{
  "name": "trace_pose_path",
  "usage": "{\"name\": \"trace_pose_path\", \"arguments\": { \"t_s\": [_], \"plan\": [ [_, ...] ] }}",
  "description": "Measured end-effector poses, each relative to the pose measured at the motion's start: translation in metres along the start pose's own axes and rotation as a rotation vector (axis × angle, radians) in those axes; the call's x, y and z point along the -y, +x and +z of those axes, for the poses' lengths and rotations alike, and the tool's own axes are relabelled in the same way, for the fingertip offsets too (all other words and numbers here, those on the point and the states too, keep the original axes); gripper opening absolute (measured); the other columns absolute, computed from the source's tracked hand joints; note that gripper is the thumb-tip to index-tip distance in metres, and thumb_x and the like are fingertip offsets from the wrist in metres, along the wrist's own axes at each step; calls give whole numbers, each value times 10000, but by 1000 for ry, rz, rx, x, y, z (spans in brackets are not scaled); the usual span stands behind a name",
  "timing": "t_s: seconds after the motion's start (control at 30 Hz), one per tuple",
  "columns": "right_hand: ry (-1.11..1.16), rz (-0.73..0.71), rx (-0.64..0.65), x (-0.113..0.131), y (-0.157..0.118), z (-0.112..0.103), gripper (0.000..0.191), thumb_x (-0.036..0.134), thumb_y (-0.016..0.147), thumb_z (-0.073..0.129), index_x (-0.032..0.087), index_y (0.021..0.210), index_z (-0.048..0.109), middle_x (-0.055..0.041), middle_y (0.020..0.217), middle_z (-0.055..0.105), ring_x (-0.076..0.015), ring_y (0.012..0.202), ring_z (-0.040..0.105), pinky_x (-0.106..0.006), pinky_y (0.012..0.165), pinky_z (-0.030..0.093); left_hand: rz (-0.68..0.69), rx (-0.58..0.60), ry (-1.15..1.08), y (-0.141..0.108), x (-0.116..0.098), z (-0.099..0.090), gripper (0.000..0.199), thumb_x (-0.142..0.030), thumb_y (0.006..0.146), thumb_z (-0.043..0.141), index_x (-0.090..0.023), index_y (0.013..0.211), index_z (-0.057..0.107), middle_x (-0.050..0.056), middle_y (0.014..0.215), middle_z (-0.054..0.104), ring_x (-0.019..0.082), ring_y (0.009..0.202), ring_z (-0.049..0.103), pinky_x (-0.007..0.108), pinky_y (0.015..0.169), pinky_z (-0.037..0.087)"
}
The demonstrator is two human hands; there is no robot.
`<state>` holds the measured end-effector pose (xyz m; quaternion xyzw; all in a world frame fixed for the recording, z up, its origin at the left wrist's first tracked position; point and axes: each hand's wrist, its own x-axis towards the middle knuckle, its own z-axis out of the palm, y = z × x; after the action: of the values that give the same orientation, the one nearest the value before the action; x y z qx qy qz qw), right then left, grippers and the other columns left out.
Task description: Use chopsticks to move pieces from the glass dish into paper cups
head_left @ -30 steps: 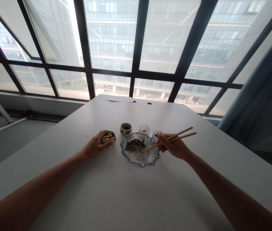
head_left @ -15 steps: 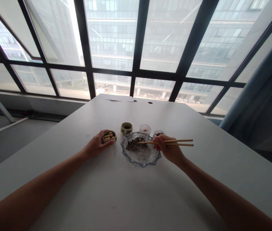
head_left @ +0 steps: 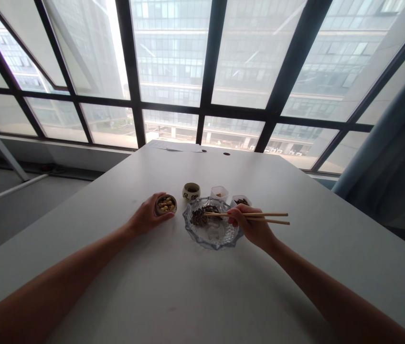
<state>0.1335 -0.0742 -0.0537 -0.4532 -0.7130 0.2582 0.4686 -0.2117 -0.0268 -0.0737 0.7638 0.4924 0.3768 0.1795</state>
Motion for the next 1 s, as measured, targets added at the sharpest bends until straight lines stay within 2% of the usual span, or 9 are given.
{"name": "trace_pose_path", "arguments": {
  "t_s": [0.13,0.3,0.43,0.53,0.6,0.73,0.83,0.93,1.0],
  "plan": [
    [-19,-45,4,1,-2,1,441,571,938,561,231,676,665,-38,605,685,-168,522,603,-310,514,494,18,-24,14,0,0,0,767,-631,714,721,-170,1296,526,156,1221,684,320,1125,665,473,994,529],
    [29,-55,-41,5,-2,4,496,634,918,545,223,665,660,-39,565,678,-161,472,591,-303,474,486,-80,-15,-24,2,0,-2,778,-687,720,689,-158,1274,552,147,1150,715,318,1054,695,460,939,554],
    [146,42,-145,9,2,4,560,734,842,566,206,690,674,-49,524,670,-169,427,588,-294,416,471,-139,47,-85,4,1,-7,838,-736,703,677,-147,1285,553,157,1159,716,329,1059,695,442,924,555],
    [251,150,-236,7,8,2,614,797,771,584,197,677,674,-51,483,653,-170,378,562,-295,376,456,-197,107,-130,14,-1,-12,906,-745,722,646,-125,1365,494,210,1286,657,360,1147,658,466,930,552],
    [308,201,-281,5,12,1,643,824,740,585,190,673,672,-55,468,648,-168,355,547,-290,356,439,-170,131,-85,27,-7,-13,901,-699,751,637,-116,1412,451,233,1379,590,370,1232,605,494,972,528],
    [353,208,-334,1,15,0,657,826,748,571,179,677,664,-61,472,650,-163,348,544,-278,344,419,49,220,114,71,-23,-3,839,-499,721,715,-147,1435,451,207,1466,519,359,1328,522,514,1085,439],
    [290,82,-379,-1,11,-2,596,746,845,543,181,707,670,-52,486,652,-157,365,553,-272,365,436,144,362,173,106,-30,13,893,-418,649,780,-163,1440,453,188,1533,449,356,1413,429,465,1128,397],
    [94,-207,-339,-3,3,-7,428,550,955,543,191,778,693,-46,568,685,-154,448,600,-277,459,495,168,486,220,129,-28,29,945,-352,606,805,-180,1457,433,159,1514,485,329,1382,472,400,1099,423],
    [-39,-419,-252,-4,-2,-11,297,420,973,567,199,837,711,-45,632,700,-158,518,628,-286,522,512,209,506,257,135,-25,37,959,-321,601,802,-176,1469,419,155,1472,527,320,1328,522,388,1067,448]
  ]
}}
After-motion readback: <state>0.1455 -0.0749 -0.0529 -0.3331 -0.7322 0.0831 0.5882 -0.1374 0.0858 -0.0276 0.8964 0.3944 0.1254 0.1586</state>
